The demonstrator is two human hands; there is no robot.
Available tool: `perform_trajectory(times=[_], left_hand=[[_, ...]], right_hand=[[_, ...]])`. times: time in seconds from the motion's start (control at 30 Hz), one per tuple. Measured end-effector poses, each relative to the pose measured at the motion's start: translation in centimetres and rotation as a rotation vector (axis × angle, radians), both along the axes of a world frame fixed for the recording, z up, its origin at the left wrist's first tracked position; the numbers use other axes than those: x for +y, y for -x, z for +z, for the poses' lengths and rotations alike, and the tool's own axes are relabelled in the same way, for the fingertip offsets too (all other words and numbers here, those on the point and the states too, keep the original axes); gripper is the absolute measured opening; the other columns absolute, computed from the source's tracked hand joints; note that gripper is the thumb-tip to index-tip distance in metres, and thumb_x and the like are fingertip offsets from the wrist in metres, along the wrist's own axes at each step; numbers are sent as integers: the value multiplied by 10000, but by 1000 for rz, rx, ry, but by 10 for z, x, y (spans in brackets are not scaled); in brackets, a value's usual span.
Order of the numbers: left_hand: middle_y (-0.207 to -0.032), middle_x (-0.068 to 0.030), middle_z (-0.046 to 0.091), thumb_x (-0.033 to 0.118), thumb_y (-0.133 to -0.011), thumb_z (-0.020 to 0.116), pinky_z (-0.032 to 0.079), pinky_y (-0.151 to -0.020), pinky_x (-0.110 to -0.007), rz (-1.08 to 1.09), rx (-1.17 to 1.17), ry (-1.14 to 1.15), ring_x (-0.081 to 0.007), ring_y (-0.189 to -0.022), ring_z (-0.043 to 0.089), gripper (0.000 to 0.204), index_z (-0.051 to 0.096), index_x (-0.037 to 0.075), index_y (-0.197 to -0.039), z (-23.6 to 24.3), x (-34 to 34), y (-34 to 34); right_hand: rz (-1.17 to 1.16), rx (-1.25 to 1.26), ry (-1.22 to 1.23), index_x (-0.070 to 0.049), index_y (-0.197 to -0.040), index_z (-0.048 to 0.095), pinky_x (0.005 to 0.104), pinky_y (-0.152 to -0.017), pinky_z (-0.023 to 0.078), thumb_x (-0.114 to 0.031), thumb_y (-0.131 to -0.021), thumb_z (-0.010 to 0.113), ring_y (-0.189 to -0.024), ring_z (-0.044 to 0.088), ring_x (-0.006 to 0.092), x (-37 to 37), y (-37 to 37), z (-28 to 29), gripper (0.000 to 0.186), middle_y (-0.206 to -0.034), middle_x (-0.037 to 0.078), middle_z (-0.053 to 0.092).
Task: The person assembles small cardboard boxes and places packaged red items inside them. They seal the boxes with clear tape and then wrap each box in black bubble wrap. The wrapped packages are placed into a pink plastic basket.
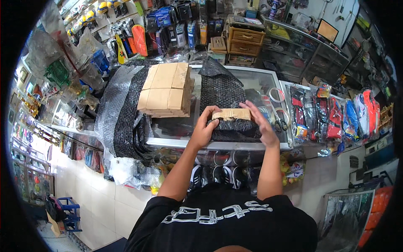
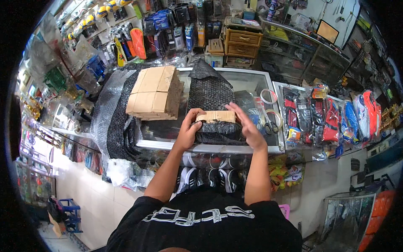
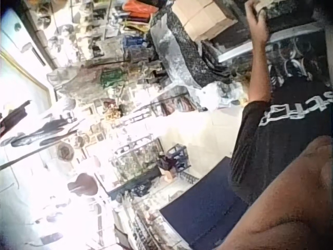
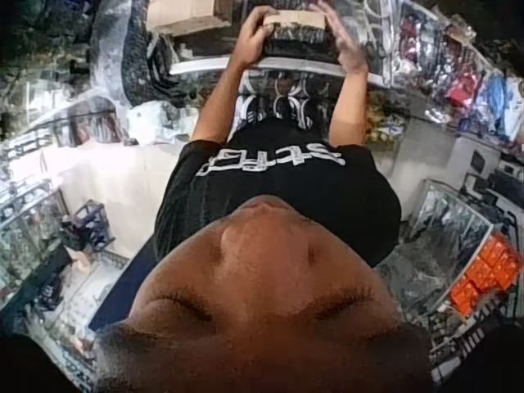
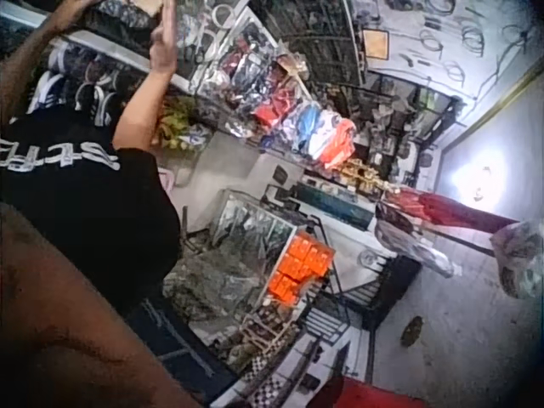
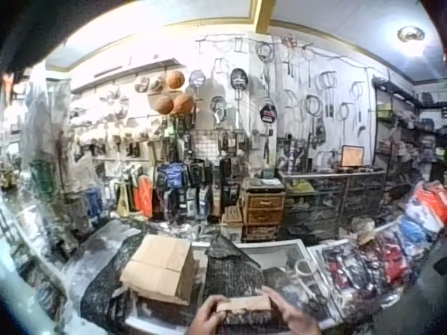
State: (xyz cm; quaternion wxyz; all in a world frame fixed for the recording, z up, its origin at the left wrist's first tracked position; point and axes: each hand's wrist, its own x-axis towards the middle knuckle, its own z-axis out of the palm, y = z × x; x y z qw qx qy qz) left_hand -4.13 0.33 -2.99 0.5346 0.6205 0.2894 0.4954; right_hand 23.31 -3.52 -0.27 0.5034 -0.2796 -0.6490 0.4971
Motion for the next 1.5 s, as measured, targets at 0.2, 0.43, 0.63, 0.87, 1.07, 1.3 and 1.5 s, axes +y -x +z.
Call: perform_trajectory(times=[0.2, 0.43, 0.63, 0.87, 1.07, 1.3, 1.5], left_hand=[[-1236, -86, 665, 59, -1001, 560, 453, -1083, -332, 12, 9, -26, -173, -1181, 612, 334, 597, 1, -1328, 2, 0, -2], [-1274, -111, 718, 104, -1035, 528, 445, -1115, -337, 41, -7, -50, -195, -1221, 638, 337, 672, -38, -1304, 0, -1, 1], [-1268, -119, 751, 92, -1091, 530, 457, -1129, -347, 83, -54, -30, -196, -1242, 659, 288, 717, -42, -1266, -4, 1, 6], [-1522, -175, 608, 27, -978, 620, 344, -1250, -448, 367, -93, -260, -328, -1454, 533, 343, 655, 15, -1319, -7, 3, 4], [-1553, -130, 603, 276, -859, 795, 306, -1224, -514, 416, 432, -682, -359, -1458, 520, 534, 690, 109, -1356, 13, -21, 7], [-1484, -161, 622, 354, -833, 897, 379, -1210, -479, 242, 390, -277, -382, -1420, 549, 822, 551, 92, -1532, 11, -7, 2], [-1485, -180, 627, 338, -792, 954, 437, -1186, -482, 217, 328, -268, -386, -1393, 582, 894, 549, 73, -1544, 8, -2, 0]], right_hand=[[-143, -156, -150, -40, -1667, 415, 422, -1314, 261, -457, -787, 967, -1586, 396, 299, -23, -3, -36, 1119, -1671, 151, 484], [-397, -152, -15, -26, -1373, 641, 345, -1152, 408, -245, -973, 791, -1286, 578, 202, -32, 31, -15, 480, -1330, 76, 649], [-503, -90, 173, -30, -1278, 658, 312, -956, 489, -277, -1022, 720, -1046, 606, 122, -21, 36, -17, 361, -1103, -13, 686], [-610, -55, 186, 8, -1177, 740, 363, -977, 526, -274, -1039, 730, -1017, 662, 151, -3, 43, 3, 314, -1108, 34, 756], [-595, -84, 285, 23, -1141, 765, 356, -964, 531, -320, -1039, 736, -1008, 679, 148, 9, 36, 1, 359, -1104, 38, 782], [-513, -89, 397, 25, -1236, 753, 364, -1005, 522, -325, -1020, 779, -1109, 680, 184, 21, 31, 2, 412, -1196, 65, 764], [-948, -535, -302, -77, -1497, 641, 517, -1245, 330, -227, -992, 764, -1554, 413, 381, 13, 38, 8, 541, -1655, 187, 487]])
